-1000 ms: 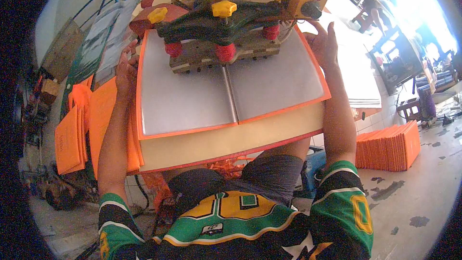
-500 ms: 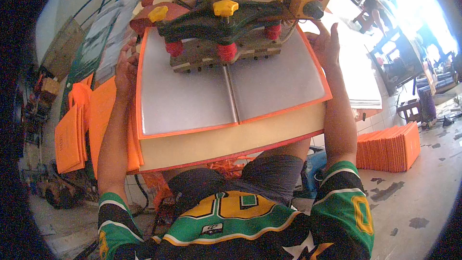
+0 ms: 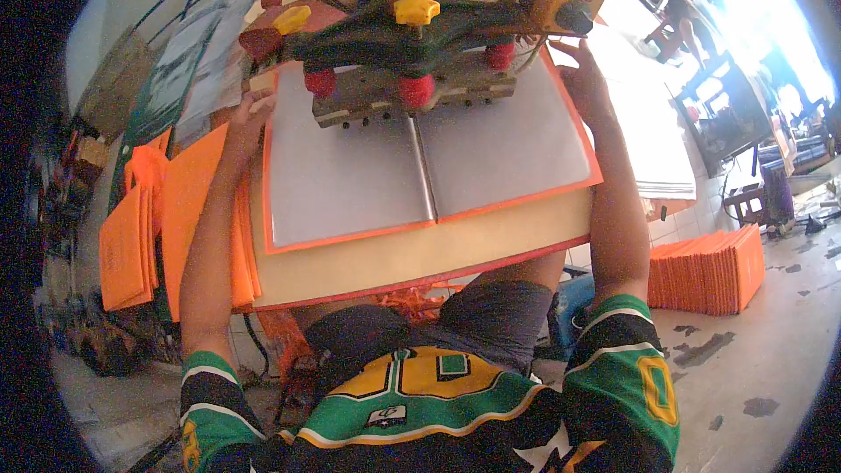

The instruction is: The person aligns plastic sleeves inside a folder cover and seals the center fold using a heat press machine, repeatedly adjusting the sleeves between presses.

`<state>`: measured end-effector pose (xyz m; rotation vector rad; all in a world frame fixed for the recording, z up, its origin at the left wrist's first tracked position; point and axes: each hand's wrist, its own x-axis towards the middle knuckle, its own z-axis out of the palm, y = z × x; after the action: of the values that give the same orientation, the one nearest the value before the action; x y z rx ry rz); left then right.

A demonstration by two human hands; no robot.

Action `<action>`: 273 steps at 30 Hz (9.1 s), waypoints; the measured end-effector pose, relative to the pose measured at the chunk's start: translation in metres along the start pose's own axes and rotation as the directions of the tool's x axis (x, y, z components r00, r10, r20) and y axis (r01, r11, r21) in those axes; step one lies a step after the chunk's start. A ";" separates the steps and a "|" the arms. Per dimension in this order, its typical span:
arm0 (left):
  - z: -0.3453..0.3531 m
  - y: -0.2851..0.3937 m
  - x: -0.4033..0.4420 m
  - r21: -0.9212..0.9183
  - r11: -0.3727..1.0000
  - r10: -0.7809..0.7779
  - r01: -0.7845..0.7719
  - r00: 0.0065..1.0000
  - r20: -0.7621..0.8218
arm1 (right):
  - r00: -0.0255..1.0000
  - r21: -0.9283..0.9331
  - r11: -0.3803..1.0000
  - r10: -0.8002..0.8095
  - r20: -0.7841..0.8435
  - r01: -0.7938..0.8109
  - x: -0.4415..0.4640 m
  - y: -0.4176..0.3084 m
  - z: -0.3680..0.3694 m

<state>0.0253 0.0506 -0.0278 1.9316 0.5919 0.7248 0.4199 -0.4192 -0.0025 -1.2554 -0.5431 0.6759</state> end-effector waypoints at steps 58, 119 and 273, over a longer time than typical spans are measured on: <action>0.001 0.027 -0.013 0.358 0.933 -0.064 -0.017 0.975 0.214 | 0.991 -0.746 0.665 -0.094 -0.100 -0.012 -0.004 0.010 0.028; 0.003 0.029 -0.019 0.390 0.921 -0.098 0.023 0.980 0.173 | 0.994 -0.659 0.744 -0.089 0.061 0.107 -0.006 0.014 0.023; -0.002 0.022 -0.016 0.215 0.976 -0.097 0.048 0.969 0.227 | 0.989 -0.735 0.671 -0.146 -0.006 0.095 -0.009 0.012 0.041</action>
<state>0.0154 0.0317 -0.0110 2.1387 0.6050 0.3895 0.3827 -0.3966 -0.0046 -1.9740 -0.8894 0.2844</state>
